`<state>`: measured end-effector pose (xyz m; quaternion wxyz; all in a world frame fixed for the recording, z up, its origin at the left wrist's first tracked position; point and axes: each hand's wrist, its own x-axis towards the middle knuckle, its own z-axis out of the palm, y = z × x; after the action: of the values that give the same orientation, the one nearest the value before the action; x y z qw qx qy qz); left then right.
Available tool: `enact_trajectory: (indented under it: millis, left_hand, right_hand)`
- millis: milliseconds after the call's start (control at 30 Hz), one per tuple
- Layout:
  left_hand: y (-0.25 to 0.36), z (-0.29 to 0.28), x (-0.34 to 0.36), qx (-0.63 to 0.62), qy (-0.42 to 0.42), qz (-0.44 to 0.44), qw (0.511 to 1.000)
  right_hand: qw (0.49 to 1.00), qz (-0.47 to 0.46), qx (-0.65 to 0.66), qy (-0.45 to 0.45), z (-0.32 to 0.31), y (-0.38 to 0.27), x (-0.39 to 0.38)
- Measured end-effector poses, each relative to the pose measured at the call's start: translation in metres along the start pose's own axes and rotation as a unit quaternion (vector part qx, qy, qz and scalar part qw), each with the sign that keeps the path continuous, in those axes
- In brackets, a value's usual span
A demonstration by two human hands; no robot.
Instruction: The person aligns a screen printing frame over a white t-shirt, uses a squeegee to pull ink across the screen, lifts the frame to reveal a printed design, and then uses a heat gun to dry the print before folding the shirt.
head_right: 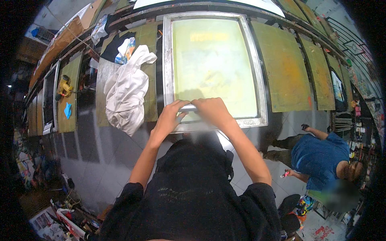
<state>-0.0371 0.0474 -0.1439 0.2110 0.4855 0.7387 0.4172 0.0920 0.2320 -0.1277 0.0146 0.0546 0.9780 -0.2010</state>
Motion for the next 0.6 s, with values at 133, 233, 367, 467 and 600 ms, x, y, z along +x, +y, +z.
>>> enact_trajectory:
  millis: [133,233,367,467,600]
  left_hand:
    - [0.003,-0.002,0.046,0.025,0.026,0.020,0.999]
    - [-0.003,-0.004,0.112,0.035,0.047,0.060,0.996]
    - [-0.015,-0.004,0.209,0.039,0.050,0.064,0.996]
    - [-0.026,-0.002,0.260,0.050,0.051,0.054,0.996]
    - [-0.037,0.005,0.290,0.045,0.058,0.034,0.997]
  right_hand:
    - [1.000,0.012,0.001,0.027,-0.024,0.028,0.022]
    - [0.999,0.019,0.003,0.044,-0.053,0.072,0.056]
    - [0.997,0.039,-0.008,0.066,-0.079,0.142,0.115]
    - [0.995,0.011,-0.033,0.090,-0.093,0.181,0.149]
    - [0.998,0.006,-0.017,0.054,-0.097,0.212,0.174]
